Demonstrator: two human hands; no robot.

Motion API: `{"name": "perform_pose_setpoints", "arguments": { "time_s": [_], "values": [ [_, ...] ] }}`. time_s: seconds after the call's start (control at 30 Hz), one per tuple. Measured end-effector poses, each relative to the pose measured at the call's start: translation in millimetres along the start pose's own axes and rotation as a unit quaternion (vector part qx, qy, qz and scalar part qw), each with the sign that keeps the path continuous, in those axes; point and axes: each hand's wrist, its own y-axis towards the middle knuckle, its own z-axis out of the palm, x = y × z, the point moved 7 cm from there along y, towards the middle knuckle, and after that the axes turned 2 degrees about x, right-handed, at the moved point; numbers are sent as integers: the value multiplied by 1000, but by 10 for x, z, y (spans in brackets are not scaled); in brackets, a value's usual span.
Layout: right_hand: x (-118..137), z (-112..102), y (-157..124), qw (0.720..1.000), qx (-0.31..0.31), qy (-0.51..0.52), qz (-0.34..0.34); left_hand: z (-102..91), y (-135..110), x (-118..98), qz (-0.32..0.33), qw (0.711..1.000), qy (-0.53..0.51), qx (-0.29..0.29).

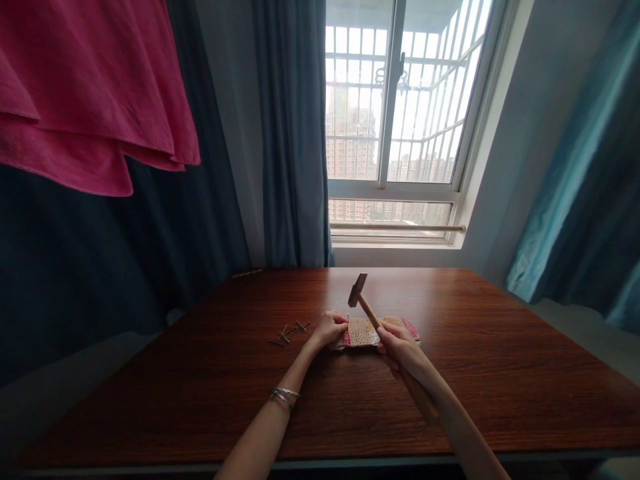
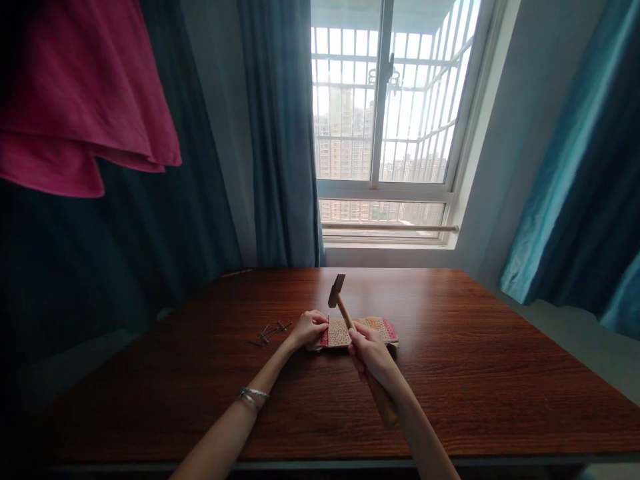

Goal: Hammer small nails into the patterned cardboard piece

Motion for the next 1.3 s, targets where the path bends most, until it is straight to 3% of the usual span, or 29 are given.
{"name": "perform_pose_setpoints", "arguments": {
  "time_s": [0.4, 0.63, 0.83, 1.03, 1.2, 1.3],
  "values": [
    [-139, -179, 33, 999, -45, -21, -2, -123, -26, 16, -31, 999, 5, -7],
    [-162, -157, 47, 999, -38, -26, -11, -111, -27, -64, 5, 999, 39, -16],
    [-125, -131, 16, 999, -37, -18, -16, -279, -27, -152, 17, 993, 63, -97],
    [-75, -140, -28, 998, -52, -29, -22, -447, -29, -53, -7, 983, 32, -179],
    [-84, -400, -10, 982, -136, -128, -40, -461, -30, 31, -29, 983, 27, -177],
    [-65, -756, -48, 936, -231, -257, -61, -421, -27, 61, -48, 987, 30, -148]
  ]
}}
